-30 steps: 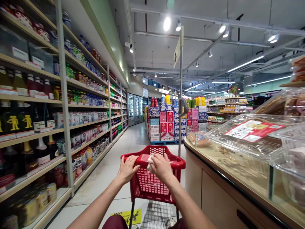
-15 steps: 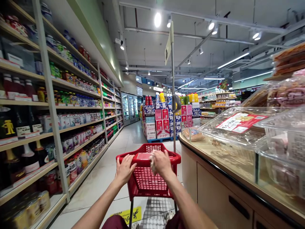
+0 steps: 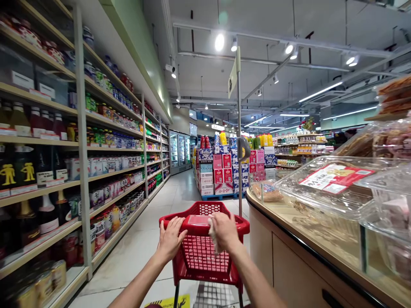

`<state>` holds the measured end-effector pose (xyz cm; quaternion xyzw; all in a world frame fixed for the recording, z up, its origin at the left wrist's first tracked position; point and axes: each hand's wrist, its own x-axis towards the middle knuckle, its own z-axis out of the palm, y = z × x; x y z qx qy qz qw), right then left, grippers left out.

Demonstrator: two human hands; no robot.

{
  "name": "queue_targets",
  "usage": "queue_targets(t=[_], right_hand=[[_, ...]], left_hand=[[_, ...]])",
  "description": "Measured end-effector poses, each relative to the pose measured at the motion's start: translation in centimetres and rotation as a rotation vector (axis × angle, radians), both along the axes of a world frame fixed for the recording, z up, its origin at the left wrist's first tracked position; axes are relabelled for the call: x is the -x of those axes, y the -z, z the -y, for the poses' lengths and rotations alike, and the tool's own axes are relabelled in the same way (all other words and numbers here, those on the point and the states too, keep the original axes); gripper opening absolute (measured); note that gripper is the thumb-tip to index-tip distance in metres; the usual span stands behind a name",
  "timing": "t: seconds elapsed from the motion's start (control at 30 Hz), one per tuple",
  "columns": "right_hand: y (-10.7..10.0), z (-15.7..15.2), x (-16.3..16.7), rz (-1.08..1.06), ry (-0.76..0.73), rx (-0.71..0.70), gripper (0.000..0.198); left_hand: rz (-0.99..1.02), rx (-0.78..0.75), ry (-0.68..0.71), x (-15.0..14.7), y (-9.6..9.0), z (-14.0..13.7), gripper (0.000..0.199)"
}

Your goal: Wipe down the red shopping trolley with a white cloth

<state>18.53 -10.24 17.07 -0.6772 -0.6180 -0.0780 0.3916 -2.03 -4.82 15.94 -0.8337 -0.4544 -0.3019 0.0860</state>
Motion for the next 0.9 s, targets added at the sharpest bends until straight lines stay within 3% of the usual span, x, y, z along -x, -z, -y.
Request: queue_targets(t=[0.1, 0.17, 0.27, 0.4, 0.5, 0.63, 0.7, 0.83, 0.9], right_hand=[[-0.4, 1.0, -4.8, -0.041, 0.152, 0.079, 0.037], [-0.6, 1.0, -6.1, -0.051, 0.240, 0.091, 0.038], [0.0, -0.1, -3.5, -0.046, 0.252, 0.049, 0.038], [1.6, -1.0, 1.3, 0.034, 0.029, -0.137, 0.039], [2.3, -0.1, -0.6, 0.112, -0.063, -0.111, 0.036], [1.4, 1.1, -5.1, 0.072, 0.197, 0.004, 0.037], [1.0, 0.9, -4.5, 0.075, 0.252, 0.016, 0.040], [1.6, 0.0, -0.6, 0.203, 0.108, -0.039, 0.038], [2.2, 0.3, -0.9, 0.314, 0.036, -0.092, 0.040]], left_hand=[[0.026, -0.015, -0.002, -0.2, 0.1, 0.2, 0.036], [0.047, -0.016, -0.012, -0.3, 0.2, 0.3, 0.036], [0.060, -0.004, -0.014, -0.3, 0.3, 0.3, 0.036], [0.067, -0.018, -0.004, -0.1, 0.5, 0.2, 0.036], [0.079, -0.022, 0.003, 0.0, 0.7, 0.1, 0.036], [0.083, -0.028, -0.004, -0.2, 0.9, 0.4, 0.036], [0.070, -0.033, -0.010, -0.3, 0.8, 0.4, 0.036], [0.029, -0.041, -0.014, -0.1, 0.4, 0.3, 0.036], [0.012, -0.059, -0.012, -0.1, 0.3, 0.1, 0.036]])
